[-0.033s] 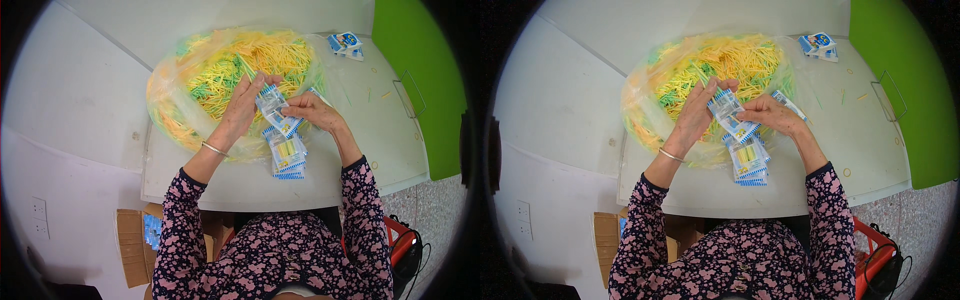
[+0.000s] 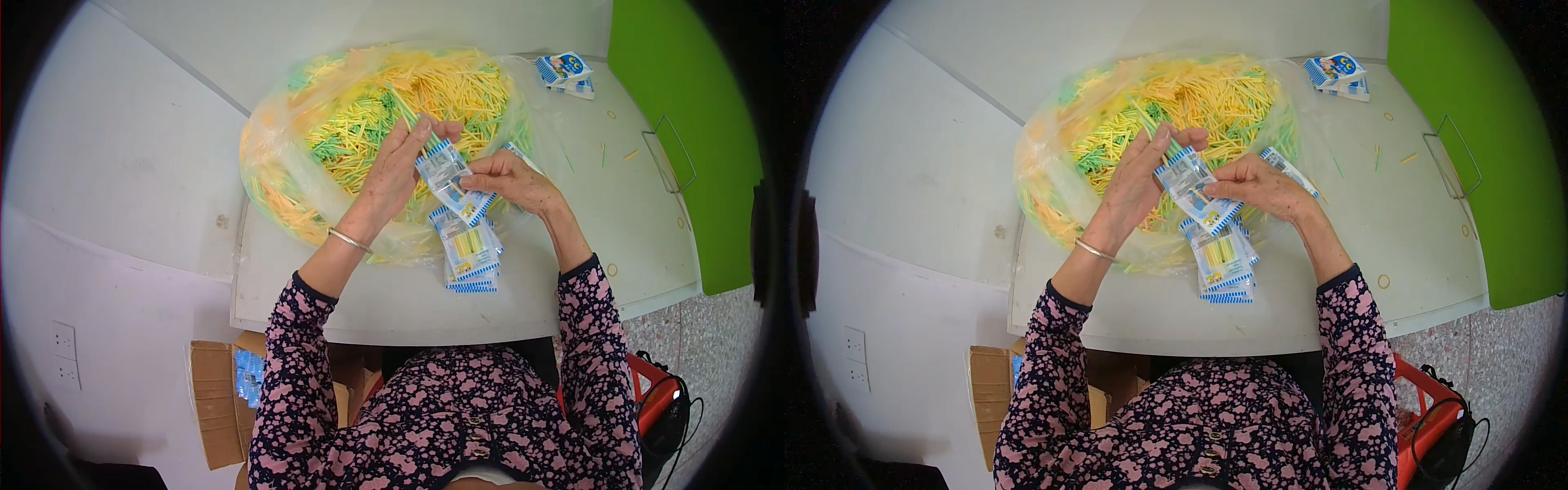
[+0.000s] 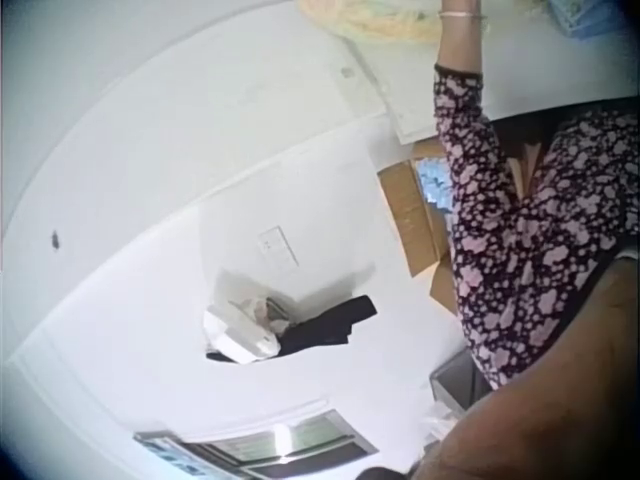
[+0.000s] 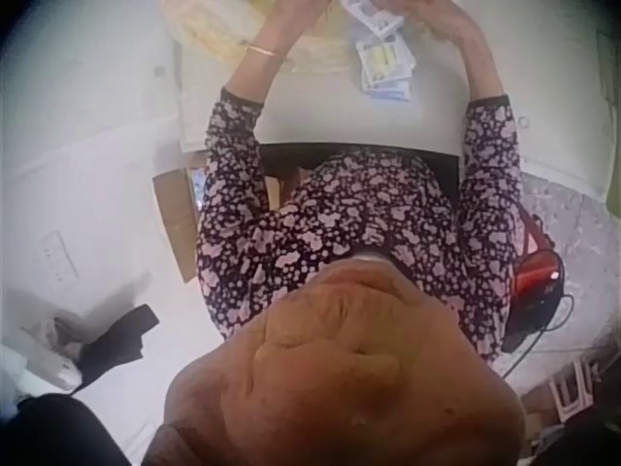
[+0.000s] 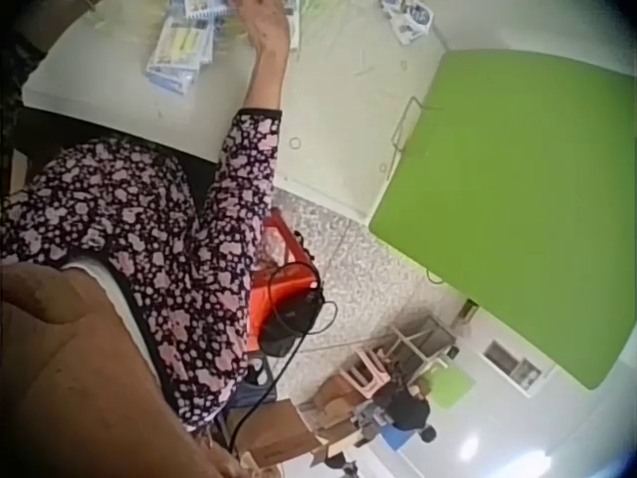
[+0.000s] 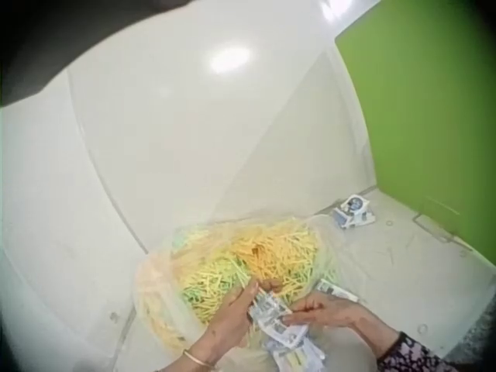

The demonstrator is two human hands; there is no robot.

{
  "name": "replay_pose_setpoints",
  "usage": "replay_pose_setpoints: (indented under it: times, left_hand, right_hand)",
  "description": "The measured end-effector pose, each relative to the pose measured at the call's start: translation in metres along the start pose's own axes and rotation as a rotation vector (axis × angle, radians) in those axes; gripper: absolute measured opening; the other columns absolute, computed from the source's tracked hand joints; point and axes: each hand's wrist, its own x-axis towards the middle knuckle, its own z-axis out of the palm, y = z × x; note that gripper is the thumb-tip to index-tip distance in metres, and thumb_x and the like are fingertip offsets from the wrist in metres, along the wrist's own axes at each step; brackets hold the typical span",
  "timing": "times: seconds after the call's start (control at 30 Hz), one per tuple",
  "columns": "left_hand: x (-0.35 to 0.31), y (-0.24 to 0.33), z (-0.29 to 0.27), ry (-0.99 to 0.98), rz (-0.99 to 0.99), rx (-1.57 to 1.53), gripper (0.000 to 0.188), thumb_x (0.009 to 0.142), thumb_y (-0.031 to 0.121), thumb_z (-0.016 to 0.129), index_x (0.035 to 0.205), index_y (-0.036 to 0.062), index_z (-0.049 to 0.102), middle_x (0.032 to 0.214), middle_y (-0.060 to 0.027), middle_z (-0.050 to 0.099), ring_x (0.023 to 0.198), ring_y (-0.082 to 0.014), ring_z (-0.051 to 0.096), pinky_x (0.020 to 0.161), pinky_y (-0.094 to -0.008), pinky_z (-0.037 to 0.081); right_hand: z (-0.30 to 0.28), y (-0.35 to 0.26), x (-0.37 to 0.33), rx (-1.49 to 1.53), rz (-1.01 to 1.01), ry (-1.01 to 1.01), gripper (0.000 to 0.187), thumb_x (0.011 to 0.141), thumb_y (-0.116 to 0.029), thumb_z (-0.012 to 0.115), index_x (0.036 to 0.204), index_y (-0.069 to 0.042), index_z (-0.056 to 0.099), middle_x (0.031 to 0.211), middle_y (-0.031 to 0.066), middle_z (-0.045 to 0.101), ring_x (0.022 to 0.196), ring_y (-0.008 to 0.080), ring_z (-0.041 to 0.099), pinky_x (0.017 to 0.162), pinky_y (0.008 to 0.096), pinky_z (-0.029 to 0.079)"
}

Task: Organizing and packaging small toy packets with yellow shredded filler into a container.

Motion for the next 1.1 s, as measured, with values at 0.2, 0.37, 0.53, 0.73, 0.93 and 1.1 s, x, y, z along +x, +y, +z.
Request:
replay_pose_setpoints:
  times: [0.2,0.37,0.53,0.73,0.93,1.1]
  left_hand:
    - [0.001,0.000,-0.006,-0.084,-0.040,-0.121,0.027,0.096,0.030,0.045,0.100,0.0030,0.044,0.111,-0.0160,0.056,0.107,-0.0247,0.056,0.086,-0.0355,0.051]
    - [0.001,0.000,-0.004,-0.055,-0.058,-0.159,0.025,0.096,0.029,0.044,0.095,0.0040,0.041,0.109,-0.0192,0.056,0.105,-0.0269,0.057,0.085,-0.0363,0.052]
    - [0.002,0.002,-0.001,-0.090,-0.061,-0.164,0.025,0.096,0.029,0.043,0.095,0.0037,0.041,0.107,-0.0193,0.057,0.103,-0.0262,0.058,0.083,-0.0357,0.052]
    - [-0.006,-0.001,0.005,-0.075,0.062,0.134,0.032,0.097,0.035,0.042,0.102,0.0030,0.046,0.108,-0.0143,0.059,0.097,-0.0156,0.056,0.086,-0.0296,0.046]
    - [-0.006,0.000,-0.008,-0.101,0.145,0.455,0.032,0.097,0.032,0.041,0.112,0.0055,0.049,0.115,-0.0105,0.057,0.102,-0.0128,0.053,0.087,-0.0284,0.044]
    - [-0.006,0.004,-0.022,-0.022,0.087,0.566,0.030,0.096,0.027,0.045,0.118,0.0061,0.049,0.114,-0.0073,0.057,0.098,-0.0115,0.053,0.086,-0.0271,0.043]
  right_hand:
    - [-0.001,0.003,0.001,0.015,0.010,-0.018,0.022,0.085,-0.016,0.063,0.098,0.001,0.067,0.084,0.0015,0.068,0.074,0.0038,0.058,0.068,0.0190,0.046]
    - [-0.002,0.001,-0.002,0.021,0.000,-0.040,0.021,0.085,-0.016,0.063,0.097,0.001,0.068,0.082,0.0002,0.067,0.073,0.0031,0.056,0.069,0.0192,0.044]
    - [-0.005,0.000,-0.003,0.004,-0.006,-0.038,0.020,0.085,-0.017,0.063,0.094,0.000,0.069,0.079,-0.0019,0.066,0.071,0.0021,0.053,0.066,0.0188,0.042]
    - [-0.003,0.001,-0.002,-0.053,-0.011,0.009,0.021,0.086,-0.020,0.062,0.094,-0.002,0.069,0.079,-0.0010,0.066,0.070,0.0021,0.054,0.065,0.0198,0.043]
    - [-0.001,-0.001,0.000,-0.158,-0.129,0.084,0.021,0.086,-0.020,0.061,0.090,-0.001,0.068,0.071,-0.0039,0.062,0.066,0.0021,0.049,0.060,0.0200,0.039]
    - [0.000,0.000,0.012,-0.231,-0.158,0.151,0.020,0.088,-0.019,0.059,0.087,0.000,0.065,0.069,-0.0041,0.053,0.067,0.0041,0.043,0.059,0.0224,0.035]
